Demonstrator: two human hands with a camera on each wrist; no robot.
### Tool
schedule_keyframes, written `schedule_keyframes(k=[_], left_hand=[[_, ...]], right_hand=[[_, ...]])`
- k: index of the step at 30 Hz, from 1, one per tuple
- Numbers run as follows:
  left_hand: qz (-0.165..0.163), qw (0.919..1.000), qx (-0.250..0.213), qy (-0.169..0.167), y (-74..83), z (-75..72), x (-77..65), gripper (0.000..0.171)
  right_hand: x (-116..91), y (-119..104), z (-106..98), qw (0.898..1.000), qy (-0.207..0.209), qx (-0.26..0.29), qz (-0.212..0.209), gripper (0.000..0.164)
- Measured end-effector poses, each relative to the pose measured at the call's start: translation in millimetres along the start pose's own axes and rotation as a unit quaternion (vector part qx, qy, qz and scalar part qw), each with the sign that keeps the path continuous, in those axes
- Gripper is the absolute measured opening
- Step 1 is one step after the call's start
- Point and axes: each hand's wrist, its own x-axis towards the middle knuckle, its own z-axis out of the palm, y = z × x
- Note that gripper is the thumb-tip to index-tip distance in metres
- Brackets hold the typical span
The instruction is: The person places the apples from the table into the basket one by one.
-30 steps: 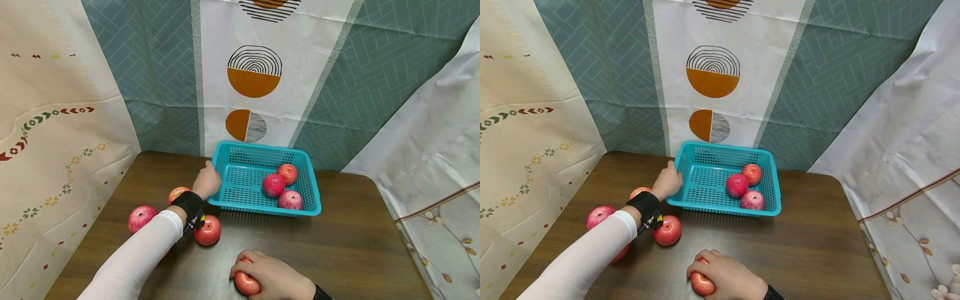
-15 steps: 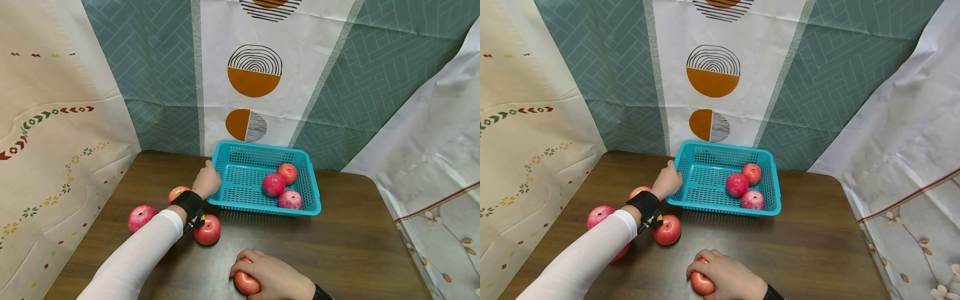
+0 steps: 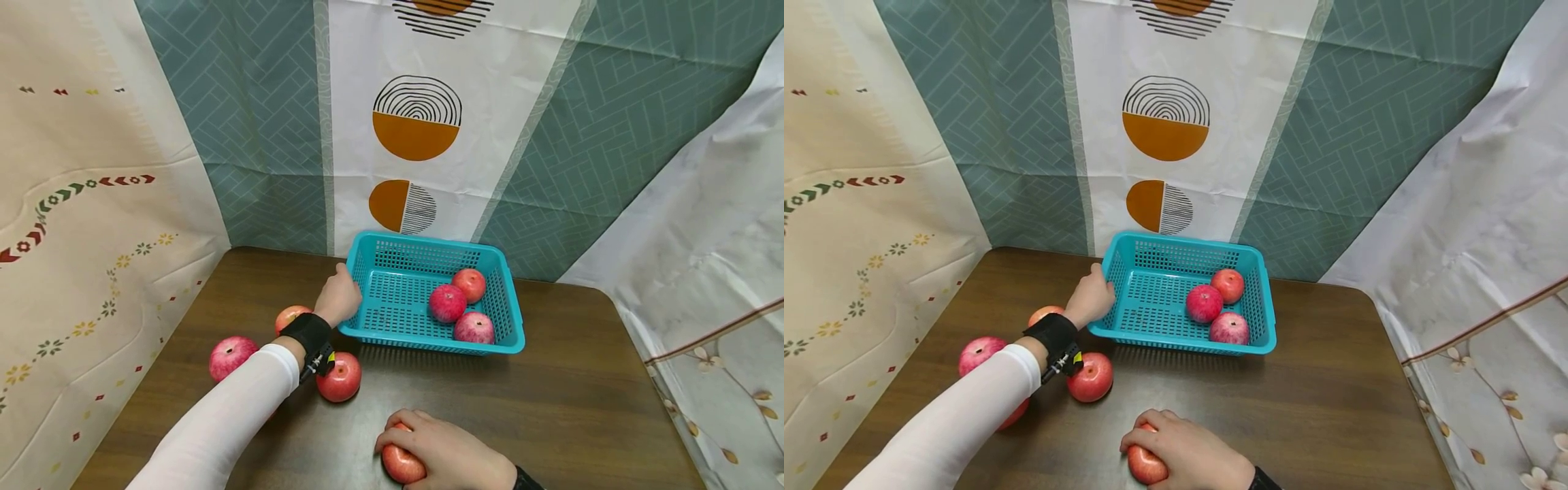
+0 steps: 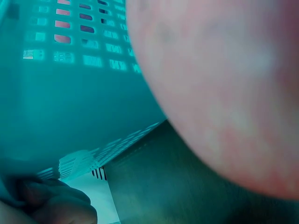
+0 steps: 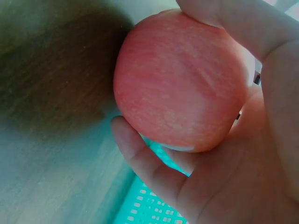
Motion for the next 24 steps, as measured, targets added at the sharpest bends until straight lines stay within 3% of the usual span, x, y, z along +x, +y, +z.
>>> schedule_keyframes(k=[14,24], left_hand=[[-0.007,1.0,-0.002,0.0,0.2,-0.2,0.8,0.047],[-0.004,1.0,0.0,0.001,-1.6,0.4,1.2,0.046]], right_hand=[[-3.0,-1.3,-22.5,0.995,0.066,-0.062,-0.04,0.068],[-2.9,-2.9,-33.0,0.995,0.067,-0.069,-0.041,0.066]])
